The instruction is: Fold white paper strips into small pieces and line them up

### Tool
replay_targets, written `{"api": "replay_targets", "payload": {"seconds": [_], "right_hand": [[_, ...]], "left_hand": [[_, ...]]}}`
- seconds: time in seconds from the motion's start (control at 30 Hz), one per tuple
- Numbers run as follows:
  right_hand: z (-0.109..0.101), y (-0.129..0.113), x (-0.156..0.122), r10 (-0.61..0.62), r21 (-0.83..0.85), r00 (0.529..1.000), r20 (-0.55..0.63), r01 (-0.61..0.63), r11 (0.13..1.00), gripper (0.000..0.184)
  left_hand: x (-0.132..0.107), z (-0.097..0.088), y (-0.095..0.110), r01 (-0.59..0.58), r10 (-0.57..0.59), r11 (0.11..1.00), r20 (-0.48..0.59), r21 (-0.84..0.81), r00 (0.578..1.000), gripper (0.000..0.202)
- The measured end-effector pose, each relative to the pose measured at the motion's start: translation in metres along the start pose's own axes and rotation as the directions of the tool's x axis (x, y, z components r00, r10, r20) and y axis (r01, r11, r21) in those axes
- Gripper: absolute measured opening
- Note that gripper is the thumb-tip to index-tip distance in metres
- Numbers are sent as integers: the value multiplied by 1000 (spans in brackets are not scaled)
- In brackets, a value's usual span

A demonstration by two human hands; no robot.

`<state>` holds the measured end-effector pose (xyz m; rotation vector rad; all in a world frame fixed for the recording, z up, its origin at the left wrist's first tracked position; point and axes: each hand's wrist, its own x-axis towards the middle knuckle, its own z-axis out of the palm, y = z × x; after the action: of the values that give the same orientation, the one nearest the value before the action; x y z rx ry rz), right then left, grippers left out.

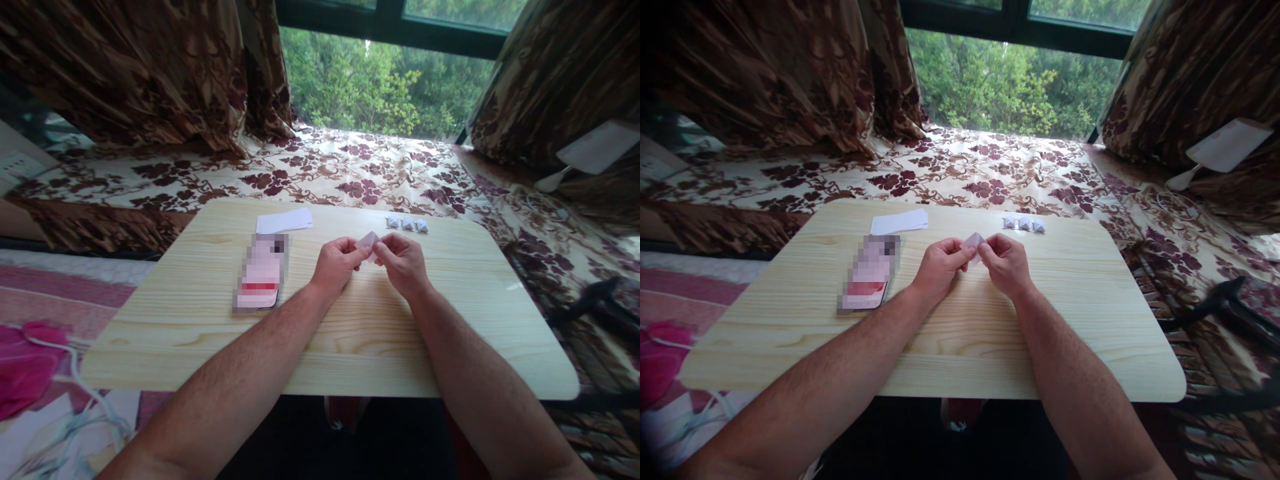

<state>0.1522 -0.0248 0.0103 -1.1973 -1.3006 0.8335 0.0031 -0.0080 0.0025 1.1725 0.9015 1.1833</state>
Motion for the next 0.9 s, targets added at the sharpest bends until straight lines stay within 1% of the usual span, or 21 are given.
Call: {"api": "replay_targets", "payload": {"seconds": [0.17, 0.3, 0.4, 0.73, 0.83, 0.9], "right_hand": [[-4, -2, 1, -5, 23, 1000, -8, 5, 1000, 22], [-4, -4, 0, -17, 22, 1000, -4, 17, 1000, 22], [-2, -5, -1, -22, 26, 1000, 4, 22, 999, 22], [0, -4, -1, 44, 51, 998, -35, -42, 998, 22], [2, -3, -1, 54, 21, 999, 5, -54, 998, 22], [3, -2, -1, 26, 2, 999, 19, -26, 1000, 19]], "left_hand": [[1, 0, -1, 19, -19, 999, -5, -27, 1000, 21], [1, 0, 1, -18, 18, 998, 6, -53, 1000, 26], [2, -1, 1, -43, 42, 996, -23, -75, 999, 26], [3, -2, -1, -79, 75, 996, -64, -50, 995, 25], [3, -2, 1, -95, 95, 995, -90, -1, 991, 25], [4, -3, 3, -118, 127, 989, -110, 89, 986, 27]]}}
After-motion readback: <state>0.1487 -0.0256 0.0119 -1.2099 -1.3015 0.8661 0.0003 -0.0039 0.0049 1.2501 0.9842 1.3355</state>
